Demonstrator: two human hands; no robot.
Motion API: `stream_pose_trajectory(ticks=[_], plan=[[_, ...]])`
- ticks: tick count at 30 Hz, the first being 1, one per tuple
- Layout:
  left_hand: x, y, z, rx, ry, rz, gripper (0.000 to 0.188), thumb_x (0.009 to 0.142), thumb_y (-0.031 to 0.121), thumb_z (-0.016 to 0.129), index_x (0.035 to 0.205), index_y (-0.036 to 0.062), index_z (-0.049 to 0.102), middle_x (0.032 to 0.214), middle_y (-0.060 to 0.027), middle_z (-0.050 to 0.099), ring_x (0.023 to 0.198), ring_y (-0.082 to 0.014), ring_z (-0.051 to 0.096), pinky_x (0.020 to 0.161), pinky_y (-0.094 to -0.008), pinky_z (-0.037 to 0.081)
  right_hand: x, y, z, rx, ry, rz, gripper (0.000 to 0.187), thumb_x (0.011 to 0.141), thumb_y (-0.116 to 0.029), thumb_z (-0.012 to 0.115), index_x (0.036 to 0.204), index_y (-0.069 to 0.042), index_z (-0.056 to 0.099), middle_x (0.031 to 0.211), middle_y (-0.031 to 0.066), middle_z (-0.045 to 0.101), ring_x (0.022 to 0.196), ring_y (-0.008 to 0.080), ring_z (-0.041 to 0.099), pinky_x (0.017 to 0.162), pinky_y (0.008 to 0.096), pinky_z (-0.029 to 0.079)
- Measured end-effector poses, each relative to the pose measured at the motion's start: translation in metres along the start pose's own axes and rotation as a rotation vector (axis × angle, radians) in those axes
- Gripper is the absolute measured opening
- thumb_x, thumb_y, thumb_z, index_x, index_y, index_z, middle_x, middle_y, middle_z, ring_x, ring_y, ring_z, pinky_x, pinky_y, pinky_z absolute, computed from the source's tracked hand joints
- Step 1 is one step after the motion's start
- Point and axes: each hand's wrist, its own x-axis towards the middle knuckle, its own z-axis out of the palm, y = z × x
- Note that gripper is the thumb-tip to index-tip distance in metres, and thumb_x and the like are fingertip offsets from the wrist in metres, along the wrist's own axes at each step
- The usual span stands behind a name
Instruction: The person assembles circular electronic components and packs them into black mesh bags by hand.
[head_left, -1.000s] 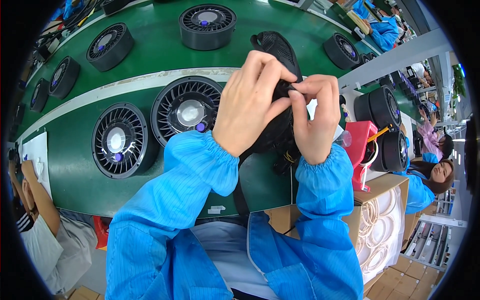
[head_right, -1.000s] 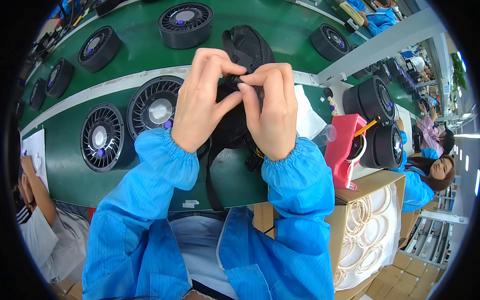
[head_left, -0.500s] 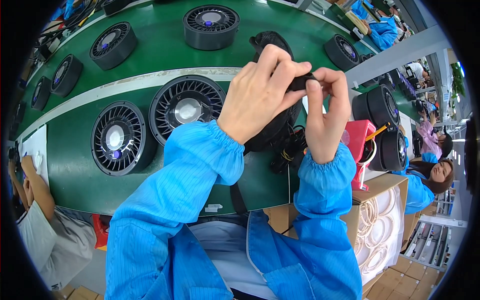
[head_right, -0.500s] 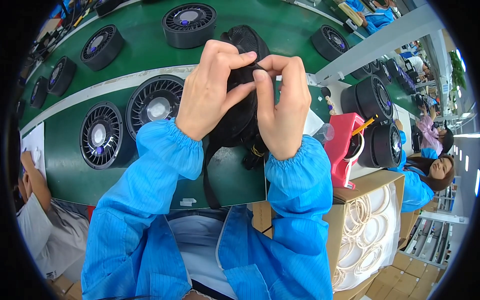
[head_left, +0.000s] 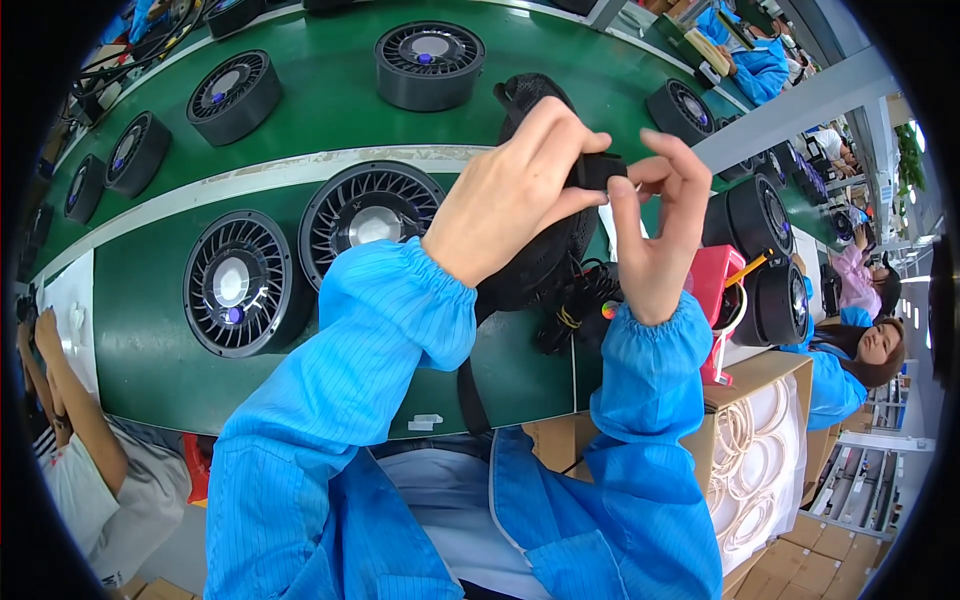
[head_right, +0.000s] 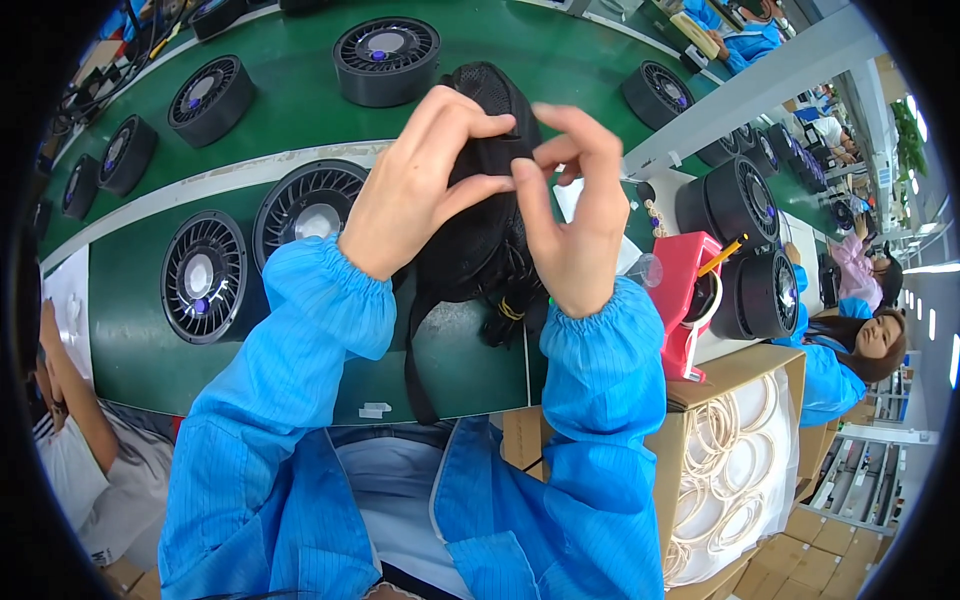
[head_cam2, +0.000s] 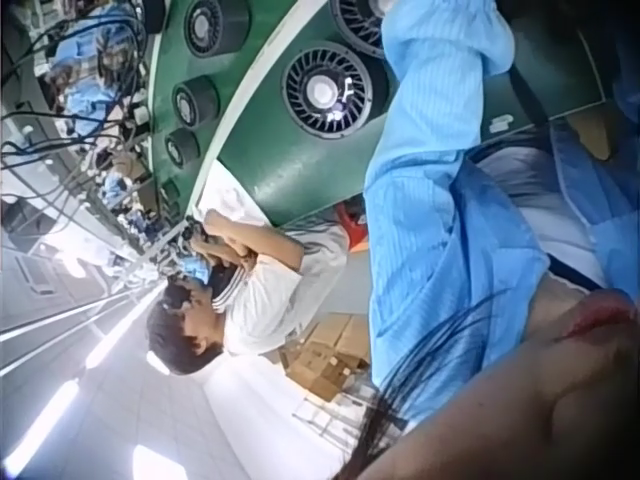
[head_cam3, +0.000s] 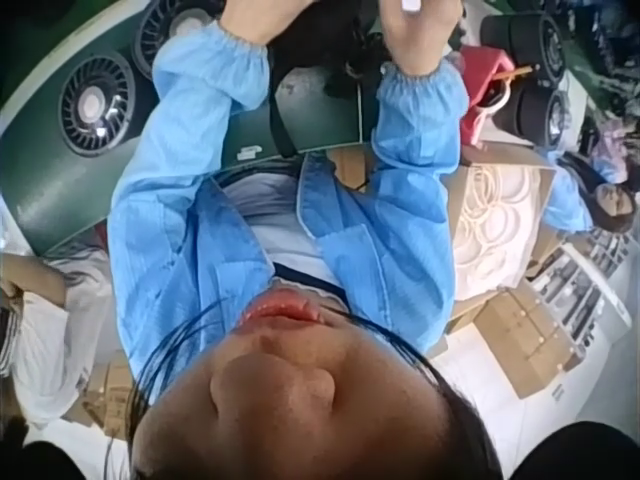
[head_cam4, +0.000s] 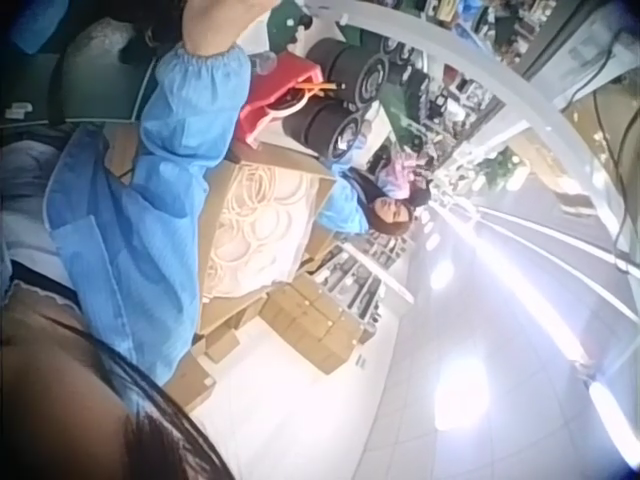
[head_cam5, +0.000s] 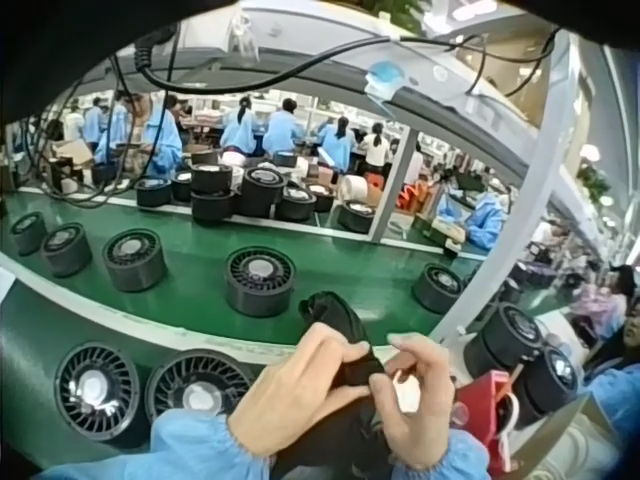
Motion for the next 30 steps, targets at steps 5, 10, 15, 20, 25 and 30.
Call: stream_pose_trajectory(ticks=[5,10,15,20,25,30], plan=[[-0.005,-0.001,-0.002,0.022,0.066,0.038,0.04,0.065,0.003,0.072,0.102,0.0027,0.056,0.092,-0.0088,0.048,0.077,-0.0283,0.056,0.062,-0.0368,0.049,0.013,-0.013,-0.011,-0.518,-0.2,-0.365,0.02,0.072,0.003,0.064,0.089,-0.002,0.057,0.083,0.0064,0.05,0.073,0.0158,0.049,0.065,0.025,0.039],[-0.007,-0.004,-0.01,0.115,0.037,0.087,0.033,0.067,0.008,0.072,0.097,0.006,0.057,0.089,-0.0059,0.047,0.072,-0.0251,0.059,0.058,-0.0349,0.051,0.02,-0.014,-0.013,-0.4,-0.342,-0.301,0.02,0.07,-0.008,0.069,0.087,-0.008,0.06,0.077,0.0053,0.052,0.067,0.0215,0.049,0.061,0.0269,0.037],[-0.003,-0.001,-0.01,0.013,0.017,0.07,0.037,0.062,0.003,0.073,0.098,0.0073,0.061,0.091,-0.0072,0.048,0.075,-0.0242,0.056,0.06,-0.0339,0.049,0.028,0.01,-0.027,0.535,-0.52,0.161,0.018,0.07,-0.01,0.07,0.084,-0.007,0.059,0.077,0.0051,0.048,0.067,0.0185,0.046,0.062,0.0266,0.036],[-0.002,-0.008,-0.009,0.061,0.015,0.058,0.039,0.062,0.004,0.073,0.099,0.0081,0.062,0.089,-0.0069,0.049,0.075,-0.024,0.056,0.062,-0.0338,0.049,0.034,-0.007,-0.025,-0.128,-0.508,-0.083,0.016,0.076,-0.015,0.064,0.084,-0.003,0.058,0.079,0.0027,0.044,0.073,0.0137,0.044,0.065,0.0275,0.035],[0.004,-0.006,-0.017,-0.001,0.04,0.121,0.039,0.063,0.004,0.074,0.099,0.0043,0.061,0.088,-0.0078,0.054,0.075,-0.0221,0.057,0.065,-0.0319,0.049,0.034,-0.008,-0.03,0.145,-0.476,-0.217,0.017,0.082,-0.016,0.056,0.089,-0.001,0.057,0.086,0.0042,0.05,0.08,0.0136,0.047,0.074,0.028,0.037],[0.001,-0.009,-0.024,-0.274,0.025,-0.022,0.037,0.068,0.007,0.073,0.101,0.0039,0.058,0.091,-0.0051,0.058,0.077,-0.0168,0.059,0.064,-0.0281,0.048,0.035,-0.005,-0.022,0.695,-0.478,-0.007,0.019,0.087,-0.015,0.05,0.098,-0.001,0.058,0.097,0.0084,0.057,0.09,0.0165,0.052,0.085,0.0303,0.037]])
